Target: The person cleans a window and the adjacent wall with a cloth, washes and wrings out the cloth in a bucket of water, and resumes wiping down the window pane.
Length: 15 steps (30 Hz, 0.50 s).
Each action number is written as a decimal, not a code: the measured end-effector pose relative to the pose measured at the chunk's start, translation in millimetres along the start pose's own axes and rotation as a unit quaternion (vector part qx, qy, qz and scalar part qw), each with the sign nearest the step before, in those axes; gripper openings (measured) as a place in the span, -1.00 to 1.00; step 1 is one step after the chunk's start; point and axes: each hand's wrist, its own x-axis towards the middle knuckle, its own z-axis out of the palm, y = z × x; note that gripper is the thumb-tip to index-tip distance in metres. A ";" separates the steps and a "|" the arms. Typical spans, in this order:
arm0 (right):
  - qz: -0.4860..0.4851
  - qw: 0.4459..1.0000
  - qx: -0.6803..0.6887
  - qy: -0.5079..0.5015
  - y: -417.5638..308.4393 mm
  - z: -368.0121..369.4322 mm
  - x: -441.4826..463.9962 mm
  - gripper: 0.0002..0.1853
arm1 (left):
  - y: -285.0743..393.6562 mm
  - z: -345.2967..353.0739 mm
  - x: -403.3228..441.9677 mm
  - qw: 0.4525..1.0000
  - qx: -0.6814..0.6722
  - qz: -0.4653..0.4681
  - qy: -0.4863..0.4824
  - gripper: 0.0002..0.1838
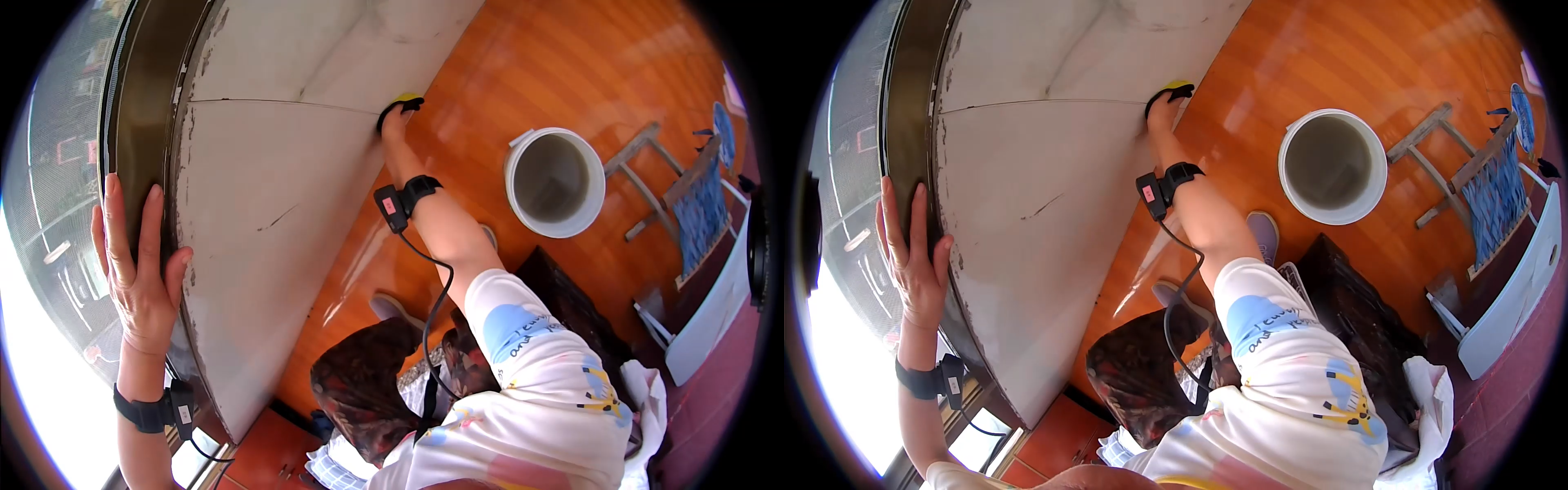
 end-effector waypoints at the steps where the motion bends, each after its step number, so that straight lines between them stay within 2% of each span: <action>1: 0.026 0.999 -0.010 -0.020 -3.5 0.8 -12.9 -0.39 | -1.1 0.7 -0.3 1.000 -0.001 0.004 0.005 -0.43; 2: 0.052 0.998 -0.019 -0.040 -11.0 2.7 -23.7 -0.39 | -1.8 2.6 -0.2 1.000 -0.002 0.008 0.011 -0.43; 4: -0.223 0.973 -0.052 -0.021 -54.4 11.0 -45.1 -0.38 | -0.5 4.7 0.2 1.000 -0.007 0.006 0.016 -0.44; 8: -0.406 0.911 0.004 -0.071 -159.4 17.6 -42.2 -0.38 | -4.5 5.6 -4.5 1.000 0.000 0.011 0.007 -0.44; 11: -0.434 0.899 -0.010 -0.060 -168.9 14.8 32.6 -0.38 | -6.4 4.1 -7.2 1.000 0.002 0.010 -0.012 -0.43; 15: -0.320 0.945 -0.057 -0.037 -111.5 -0.5 119.0 -0.38 | -3.5 1.7 -6.2 0.999 -0.031 -0.006 -0.027 -0.37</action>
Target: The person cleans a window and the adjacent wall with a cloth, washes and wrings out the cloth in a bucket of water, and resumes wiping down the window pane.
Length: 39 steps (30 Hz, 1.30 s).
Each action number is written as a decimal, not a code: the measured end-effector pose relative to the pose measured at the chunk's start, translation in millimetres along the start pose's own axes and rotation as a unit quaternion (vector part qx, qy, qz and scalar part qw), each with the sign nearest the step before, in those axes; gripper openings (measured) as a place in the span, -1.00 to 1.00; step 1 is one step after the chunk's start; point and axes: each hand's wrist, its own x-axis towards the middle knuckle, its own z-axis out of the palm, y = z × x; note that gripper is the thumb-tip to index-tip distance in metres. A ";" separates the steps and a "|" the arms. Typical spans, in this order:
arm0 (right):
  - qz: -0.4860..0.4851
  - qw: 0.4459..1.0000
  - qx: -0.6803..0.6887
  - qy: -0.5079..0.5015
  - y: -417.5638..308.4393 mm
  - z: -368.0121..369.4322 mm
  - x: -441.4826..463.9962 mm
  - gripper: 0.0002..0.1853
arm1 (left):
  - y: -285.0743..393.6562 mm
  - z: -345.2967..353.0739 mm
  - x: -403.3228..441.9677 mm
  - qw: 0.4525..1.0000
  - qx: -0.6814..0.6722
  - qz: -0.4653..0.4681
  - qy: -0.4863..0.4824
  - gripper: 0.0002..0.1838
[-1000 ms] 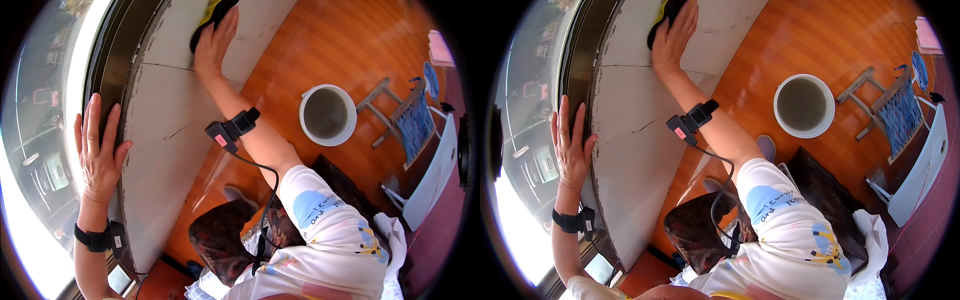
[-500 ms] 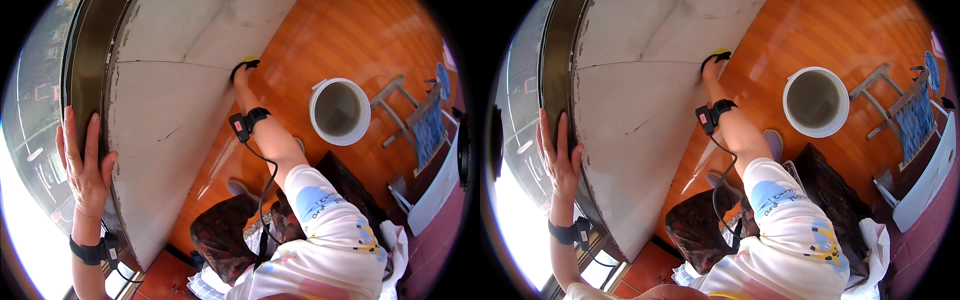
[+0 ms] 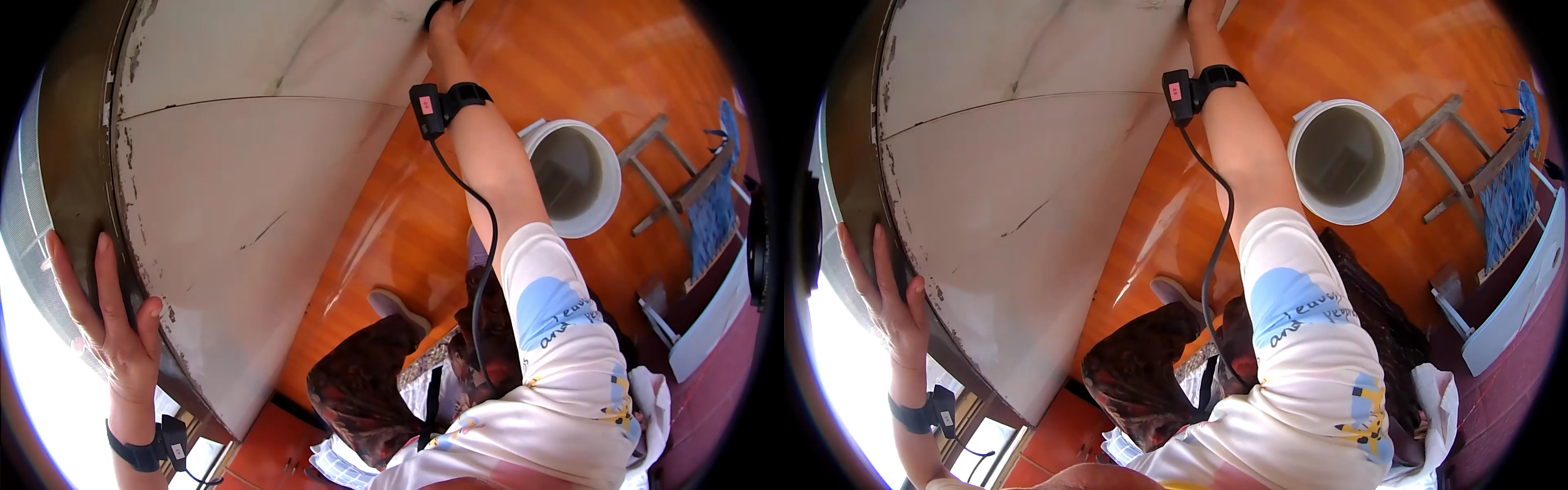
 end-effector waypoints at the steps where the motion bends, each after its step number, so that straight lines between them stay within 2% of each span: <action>1: 0.045 0.999 -0.011 -0.003 24.3 -1.0 -6.3 -0.38 | 0.7 -0.5 -0.7 1.000 -0.005 -0.014 -0.006 -0.37; 6: 0.279 0.959 -0.041 -0.040 105.7 -5.3 -105.5 -0.38 | -3.5 1.3 1.5 1.000 0.002 0.013 0.016 -0.36; 9: 0.405 0.913 -0.007 -0.042 116.3 -1.1 -187.7 -0.38 | -2.4 1.0 2.7 1.000 0.003 0.011 0.003 -0.36; 11: 0.451 0.892 0.034 -0.023 106.7 7.6 -221.7 -0.38 | -2.7 1.9 2.6 1.000 -0.001 0.010 0.011 -0.36; 13: 0.425 0.903 0.054 -0.010 92.6 15.0 -219.6 -0.38 | -4.3 0.7 0.6 1.000 0.010 0.013 0.010 -0.37; 15: 0.321 0.946 0.032 -0.014 69.1 13.3 -183.0 -0.39 | -3.8 5.8 2.4 1.000 0.012 0.019 0.016 -0.37; 16: 0.280 0.958 0.069 -0.014 19.1 7.3 -160.9 -0.39 | -4.5 5.7 2.1 1.000 0.003 0.022 0.019 -0.37; 18: 0.132 0.991 0.011 -0.007 10.2 5.4 -105.0 -0.41 | -4.6 1.6 0.3 1.000 0.000 0.006 0.000 -0.37; 20: 0.054 0.998 -0.027 -0.007 21.7 -1.7 -55.7 -0.40 | -5.5 0.8 2.3 1.000 -0.002 0.020 0.006 -0.36; 21: 0.052 0.998 -0.027 -0.008 37.0 -8.0 -26.9 -0.40 | -5.6 1.6 3.2 0.999 -0.003 0.031 0.014 -0.35; 22: 0.104 0.992 -0.061 -0.032 59.3 -16.5 -2.0 -0.40 | -4.5 1.1 3.4 0.999 -0.003 0.031 0.013 -0.35; 23: 0.156 0.982 -0.094 -0.057 75.7 -17.8 5.7 -0.39 | -3.3 -0.2 3.2 0.999 0.006 0.030 0.009 -0.35; 24: 0.155 0.982 -0.090 -0.059 84.8 -15.1 -0.5 -0.39 | -3.2 -1.7 3.5 0.999 0.018 0.029 0.007 -0.35; 28: 0.284 0.934 -0.109 -0.188 119.0 -35.9 -58.6 -0.37 | -4.6 -0.2 3.2 0.999 0.025 0.043 0.010 -0.35; 29: 0.284 0.934 -0.109 -0.188 128.4 -40.0 -81.7 -0.37 | -4.7 0.5 2.1 0.999 0.013 0.034 0.009 -0.35; 30: 0.331 0.919 -0.082 -0.199 135.7 -38.5 -110.7 -0.35 | -4.6 0.9 1.6 1.000 0.002 0.025 0.008 -0.35; 32: 0.388 0.897 -0.031 -0.208 110.6 -38.0 -171.4 -0.36 | -3.8 0.1 1.2 1.000 0.007 0.021 0.006 -0.35; 34: 0.400 0.893 -0.007 -0.204 90.6 -32.9 -190.2 -0.38 | -2.8 0.0 1.6 1.000 0.009 0.018 0.003 -0.35; 37: 0.312 0.945 0.042 -0.092 78.0 -16.0 -157.4 -0.35 | -2.2 0.2 4.6 0.999 0.023 0.025 0.007 -0.34; 39: 0.207 0.976 0.009 -0.065 61.5 -11.5 -104.3 -0.35 | -4.7 0.6 6.0 0.997 0.050 0.056 0.026 -0.34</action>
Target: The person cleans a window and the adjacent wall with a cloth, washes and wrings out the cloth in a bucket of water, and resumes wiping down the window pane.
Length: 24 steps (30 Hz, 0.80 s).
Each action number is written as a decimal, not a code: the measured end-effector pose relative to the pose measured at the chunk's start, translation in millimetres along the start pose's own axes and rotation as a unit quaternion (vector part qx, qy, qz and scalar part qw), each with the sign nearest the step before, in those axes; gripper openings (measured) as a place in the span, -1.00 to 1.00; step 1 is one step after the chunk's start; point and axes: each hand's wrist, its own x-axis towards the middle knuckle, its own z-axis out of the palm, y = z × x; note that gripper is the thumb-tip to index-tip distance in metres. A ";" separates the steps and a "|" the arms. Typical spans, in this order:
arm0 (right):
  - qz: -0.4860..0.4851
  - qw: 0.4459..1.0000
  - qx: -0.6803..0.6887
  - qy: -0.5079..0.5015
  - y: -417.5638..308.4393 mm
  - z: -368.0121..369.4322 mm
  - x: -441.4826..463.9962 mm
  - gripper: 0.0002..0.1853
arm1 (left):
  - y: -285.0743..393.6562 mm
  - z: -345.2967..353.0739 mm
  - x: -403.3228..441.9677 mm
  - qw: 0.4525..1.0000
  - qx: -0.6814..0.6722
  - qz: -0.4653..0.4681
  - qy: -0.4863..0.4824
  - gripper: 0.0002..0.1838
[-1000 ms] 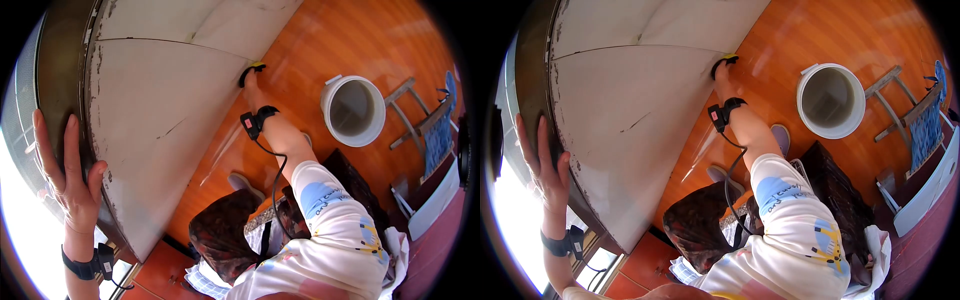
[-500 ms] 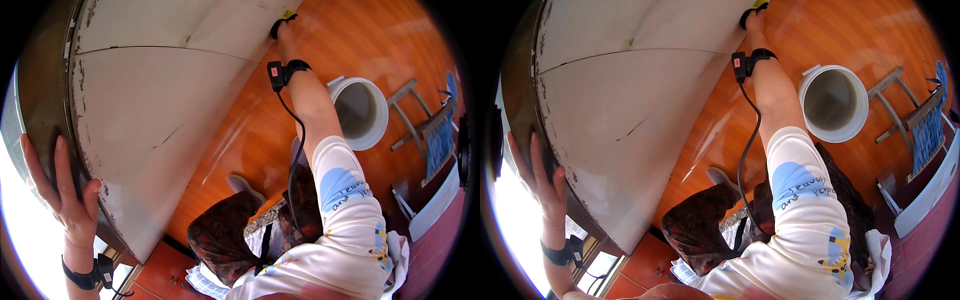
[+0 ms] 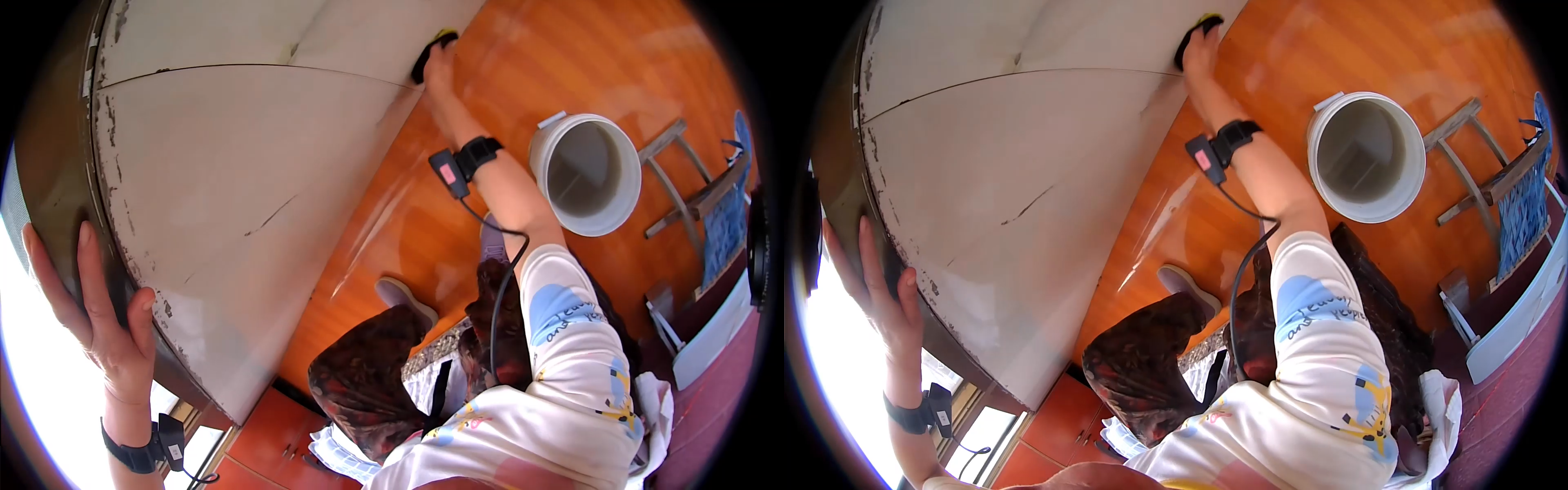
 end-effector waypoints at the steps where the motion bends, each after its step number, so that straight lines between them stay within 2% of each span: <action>1: -0.058 0.998 -0.029 0.015 -14.5 -5.5 25.2 -0.36 | -0.2 -0.6 -0.8 1.000 -0.001 0.002 -0.003 -0.34; 3: -0.131 0.985 -0.106 0.025 -22.8 -22.8 89.7 -0.36 | 0.4 -0.8 -1.6 1.000 -0.007 -0.011 -0.003 -0.34; 6: -0.141 0.963 -0.230 0.003 10.9 -45.6 152.8 -0.37 | 0.7 -2.6 -0.5 1.000 -0.012 -0.013 -0.005 -0.33; 9: -0.070 0.979 -0.190 -0.028 58.2 -26.4 93.3 -0.33 | 2.5 -1.9 1.1 1.000 -0.002 -0.016 -0.003 -0.34; 10: -0.037 0.966 -0.255 -0.033 38.6 -28.3 44.6 -0.33 | 1.1 -0.9 1.7 1.000 -0.002 -0.019 -0.002 -0.34; 12: 0.137 0.985 -0.091 -0.044 97.2 -11.3 19.7 -0.36 | -3.0 1.2 4.3 1.000 -0.009 0.016 0.014 -0.34; 14: 0.158 0.987 0.015 0.019 90.9 17.8 -26.6 -0.40 | 5.4 -0.4 7.0 0.997 -0.062 -0.031 0.016 -0.37; 15: 0.119 0.987 0.094 0.050 91.1 31.4 -42.1 -0.42 | 5.4 1.4 6.3 0.997 -0.069 -0.032 0.019 -0.38; 16: 0.115 0.988 0.093 0.044 75.4 42.2 -59.5 -0.42 | 4.6 3.3 5.3 0.996 -0.075 -0.034 0.025 -0.39; 19: 0.184 0.953 0.220 0.102 -7.5 59.8 -109.0 -0.44 | 7.1 0.1 6.7 0.996 -0.066 -0.031 0.043 -0.36; 22: 0.138 0.967 0.182 0.112 -92.9 67.3 -148.4 -0.43 | 7.0 -3.4 6.6 0.992 -0.100 -0.029 0.064 -0.36; 24: 0.048 0.970 0.238 0.030 -147.7 70.5 -175.2 -0.39 | 8.8 -5.0 5.1 0.993 -0.084 -0.039 0.071 -0.32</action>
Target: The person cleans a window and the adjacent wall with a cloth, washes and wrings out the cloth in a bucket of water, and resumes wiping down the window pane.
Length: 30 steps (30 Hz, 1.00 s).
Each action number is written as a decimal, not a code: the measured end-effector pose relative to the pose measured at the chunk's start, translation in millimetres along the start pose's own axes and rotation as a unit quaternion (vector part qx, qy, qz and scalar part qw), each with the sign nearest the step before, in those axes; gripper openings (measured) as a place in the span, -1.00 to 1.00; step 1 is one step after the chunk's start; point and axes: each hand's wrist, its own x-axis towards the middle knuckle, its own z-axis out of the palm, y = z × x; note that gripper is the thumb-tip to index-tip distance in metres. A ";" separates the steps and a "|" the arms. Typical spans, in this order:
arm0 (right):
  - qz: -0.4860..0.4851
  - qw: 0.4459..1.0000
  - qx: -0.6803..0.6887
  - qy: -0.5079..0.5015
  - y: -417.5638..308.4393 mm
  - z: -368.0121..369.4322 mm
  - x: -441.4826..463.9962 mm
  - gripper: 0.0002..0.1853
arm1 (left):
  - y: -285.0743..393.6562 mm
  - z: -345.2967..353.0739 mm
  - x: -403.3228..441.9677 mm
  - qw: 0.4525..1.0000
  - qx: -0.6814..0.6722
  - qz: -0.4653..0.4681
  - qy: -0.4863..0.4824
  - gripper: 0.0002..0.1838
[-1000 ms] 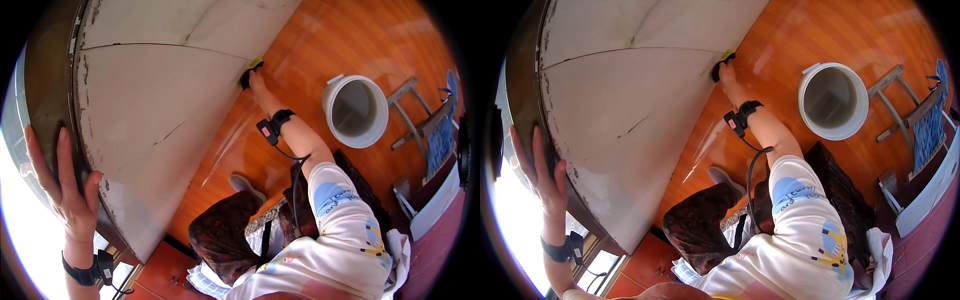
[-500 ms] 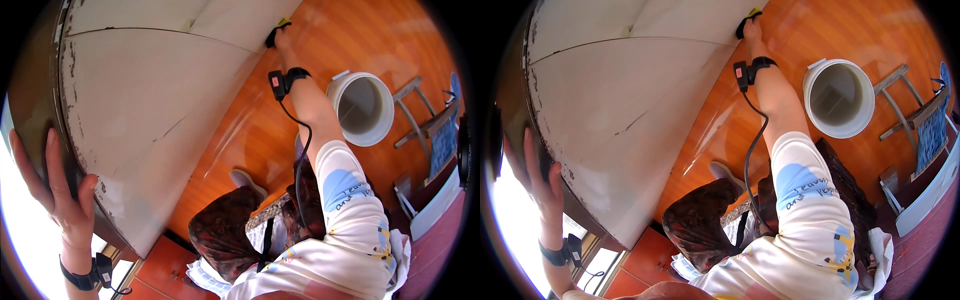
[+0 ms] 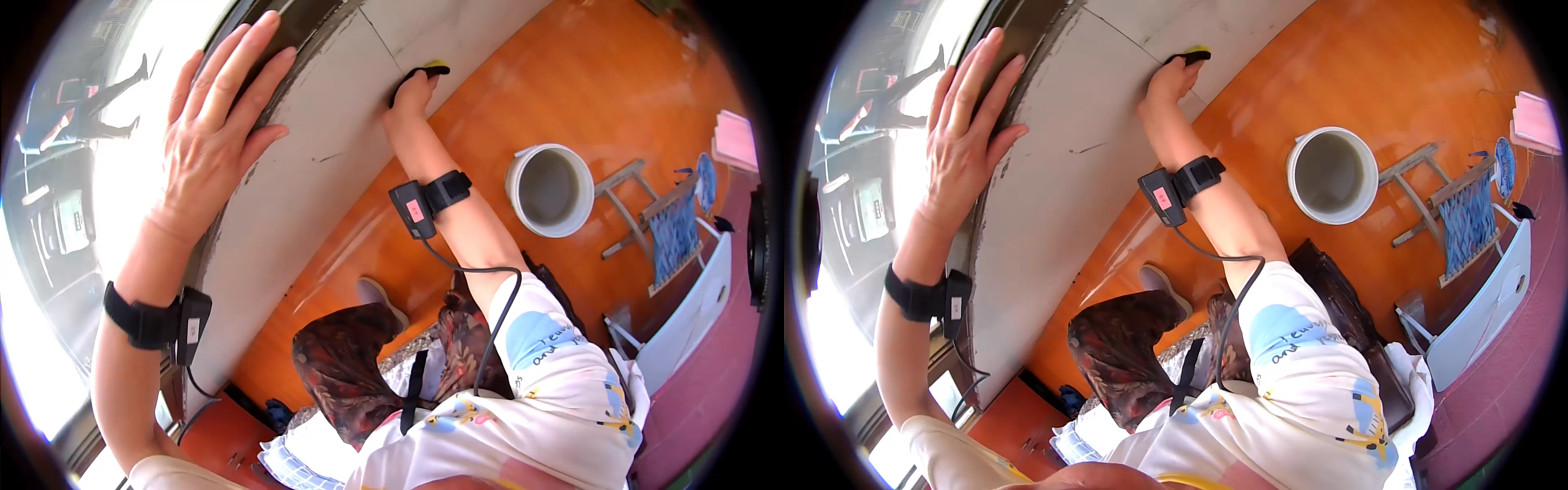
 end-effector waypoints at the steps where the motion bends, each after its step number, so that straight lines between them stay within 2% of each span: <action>1: -0.033 0.998 -0.020 -0.045 -22.5 8.6 -23.7 -0.37 | 3.3 -1.3 2.0 0.999 0.027 0.004 0.022 -0.39; 2: -0.065 0.993 -0.042 -0.088 -39.7 15.3 -44.5 -0.35 | 4.5 -8.0 2.7 0.999 0.024 -0.005 0.027 -0.39; 4: -0.209 0.960 -0.094 -0.164 -61.6 26.7 -84.7 -0.35 | 2.6 -20.2 4.0 0.995 -0.056 -0.018 -0.079 -0.31; 6: -0.330 0.910 -0.178 -0.174 -59.9 29.9 -116.7 -0.35 | 2.9 -10.7 1.7 0.997 -0.051 -0.029 -0.054 -0.32; 7: -0.376 0.896 -0.176 -0.155 -40.3 28.4 -111.9 -0.36 | 3.0 -6.0 6.0 0.998 -0.041 -0.020 -0.038 -0.33; 8: -0.375 0.895 -0.181 -0.161 -22.0 20.1 -112.3 -0.36 | 3.0 -3.1 1.9 0.999 -0.029 -0.015 -0.022 -0.34; 12: -0.236 0.939 -0.243 -0.054 49.0 -14.9 -111.8 -0.37 | -1.4 7.3 1.3 1.000 -0.021 0.005 0.004 -0.42; 14: -0.158 0.947 -0.277 -0.040 85.8 -38.4 -112.5 -0.37 | -2.5 12.2 4.4 1.000 -0.017 0.001 0.014 -0.43; 15: -0.160 0.946 -0.279 -0.043 105.0 -46.7 -115.3 -0.37 | -2.5 14.0 4.1 0.999 -0.014 0.006 0.030 -0.43; 17: -0.024 0.987 -0.149 -0.048 129.1 -54.7 -133.2 -0.37 | -0.8 17.7 2.5 0.998 -0.005 0.011 0.060 -0.44; 18: -0.026 0.987 -0.152 -0.052 133.9 -54.4 -147.2 -0.37 | -0.1 19.1 1.3 0.998 -0.005 0.006 0.062 -0.44; 20: 0.150 0.982 -0.112 -0.040 119.5 -42.6 -194.9 -0.35 | -1.4 19.3 -3.3 0.996 0.008 0.021 0.086 -0.43; 22: 0.170 0.969 -0.153 -0.092 110.2 -41.1 -236.1 -0.33 | -0.1 19.5 -5.4 0.996 0.011 0.012 0.090 -0.41; 24: 0.153 0.962 -0.112 -0.197 106.8 -57.8 -260.0 -0.37 | 1.3 19.5 -6.1 0.996 0.056 0.010 0.066 -0.39; 25: 0.176 0.944 -0.099 -0.260 89.6 -68.3 -270.1 -0.51 | 1.5 21.7 -6.3 0.996 0.061 0.004 0.066 -0.41; 26: 0.199 0.922 -0.086 -0.321 68.2 -80.4 -275.7 -0.64 | 2.9 18.4 -8.0 0.997 -0.004 0.001 0.075 -0.45; 28: 0.219 0.909 -0.045 -0.352 15.0 -101.6 -283.5 -0.74 | 11.5 -10.1 -6.1 0.997 -0.066 -0.029 0.020 -0.45; 30: 0.277 0.903 0.024 -0.329 -28.0 -127.4 -272.9 -0.66 | 14.4 -24.2 -15.7 0.992 -0.106 -0.042 0.045 -0.44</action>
